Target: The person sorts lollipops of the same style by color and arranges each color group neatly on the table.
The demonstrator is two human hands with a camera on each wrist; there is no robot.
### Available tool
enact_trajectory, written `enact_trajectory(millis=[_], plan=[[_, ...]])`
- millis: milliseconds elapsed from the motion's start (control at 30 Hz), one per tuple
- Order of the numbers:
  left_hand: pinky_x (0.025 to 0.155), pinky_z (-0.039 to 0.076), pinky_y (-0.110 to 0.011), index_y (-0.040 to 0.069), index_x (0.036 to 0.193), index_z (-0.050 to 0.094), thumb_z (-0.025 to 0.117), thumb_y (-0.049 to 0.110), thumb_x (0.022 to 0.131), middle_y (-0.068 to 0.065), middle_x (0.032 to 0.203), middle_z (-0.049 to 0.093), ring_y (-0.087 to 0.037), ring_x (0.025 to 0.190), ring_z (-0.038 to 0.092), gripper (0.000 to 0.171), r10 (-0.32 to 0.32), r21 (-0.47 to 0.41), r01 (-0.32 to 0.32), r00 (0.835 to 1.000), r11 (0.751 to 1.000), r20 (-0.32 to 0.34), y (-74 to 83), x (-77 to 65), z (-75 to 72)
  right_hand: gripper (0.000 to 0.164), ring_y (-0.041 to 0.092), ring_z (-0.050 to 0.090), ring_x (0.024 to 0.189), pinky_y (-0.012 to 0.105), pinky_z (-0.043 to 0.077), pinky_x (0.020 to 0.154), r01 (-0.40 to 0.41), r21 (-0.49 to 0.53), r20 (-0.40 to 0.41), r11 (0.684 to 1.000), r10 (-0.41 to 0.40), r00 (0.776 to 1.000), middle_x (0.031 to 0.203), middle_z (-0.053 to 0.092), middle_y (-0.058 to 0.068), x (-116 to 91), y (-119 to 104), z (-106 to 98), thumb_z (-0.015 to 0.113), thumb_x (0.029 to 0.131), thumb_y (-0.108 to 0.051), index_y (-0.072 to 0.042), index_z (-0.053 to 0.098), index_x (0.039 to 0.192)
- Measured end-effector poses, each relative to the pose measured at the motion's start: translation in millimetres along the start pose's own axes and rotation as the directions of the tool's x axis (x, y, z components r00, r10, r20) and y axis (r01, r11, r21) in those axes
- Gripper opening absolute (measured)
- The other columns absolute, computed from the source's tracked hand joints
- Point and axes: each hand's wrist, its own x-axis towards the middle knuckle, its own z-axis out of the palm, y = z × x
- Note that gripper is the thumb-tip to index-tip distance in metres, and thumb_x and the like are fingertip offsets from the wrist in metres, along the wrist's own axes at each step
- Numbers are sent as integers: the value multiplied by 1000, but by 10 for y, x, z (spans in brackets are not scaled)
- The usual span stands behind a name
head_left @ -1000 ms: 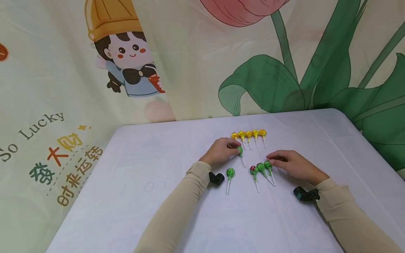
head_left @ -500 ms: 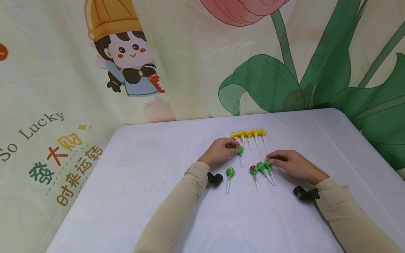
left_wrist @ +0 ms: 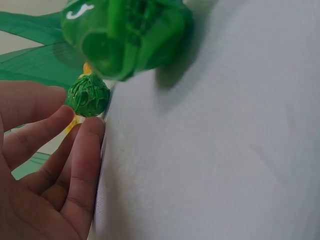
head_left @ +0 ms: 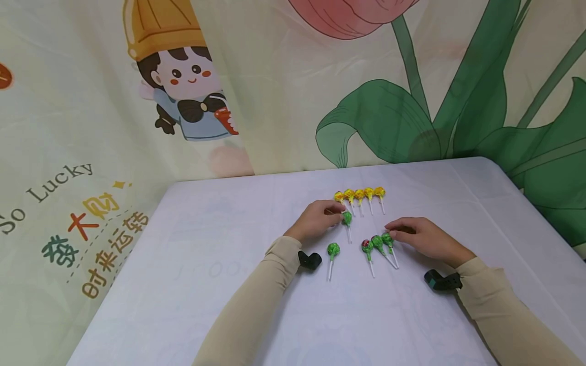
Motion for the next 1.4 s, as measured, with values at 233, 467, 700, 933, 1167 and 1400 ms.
enact_trajectory(millis=[233,467,700,933,1167,1400], plan=[[79,51,-32,20,120,71,64,30,98,8,102,68,-13,91,62,25,-16,-35,16,1000,999,-16,-100,-114,-51,39,30,53,124,52,44,103,8,2,6,1000,-8,1000,133,61,10,8,22,-2,62,100,-32,-9,64,132],[80,51,-34,17,121,70,63,30,99,4,96,71,-15,89,65,26,-25,-83,23,1000,996,-18,-169,-286,-129,41,30,54,122,51,45,101,17,-11,8,1000,-17,1000,133,61,11,9,33,-9,63,100,-34,-9,64,132],[79,50,-33,16,122,69,63,28,100,2,96,71,-15,90,65,27,-22,-100,20,1000,995,-20,-196,-424,-157,41,29,54,123,51,45,102,22,-9,6,1000,-21,1000,133,61,10,13,44,-20,63,100,-34,-9,64,132],[75,50,-33,16,123,69,64,29,99,0,95,70,-17,88,63,28,0,-101,1,1000,995,16,-169,-557,-146,41,29,53,123,51,45,101,23,-10,7,1000,-22,1000,133,61,11,20,47,-13,63,100,-35,-9,64,132],[72,51,-34,18,123,70,67,31,98,5,101,68,-18,90,61,29,34,-91,-30,999,995,34,-180,-662,-125,40,31,52,126,51,45,102,28,-6,4,1000,-28,1000,134,61,10,20,40,-4,62,100,-33,-9,65,132],[84,49,-32,13,122,70,70,30,96,7,100,69,-14,94,63,31,112,-80,-107,992,991,53,-176,-722,-75,41,32,51,126,52,44,102,21,-11,7,1000,-21,1000,134,60,10,13,32,-1,63,100,-35,-10,65,132]])
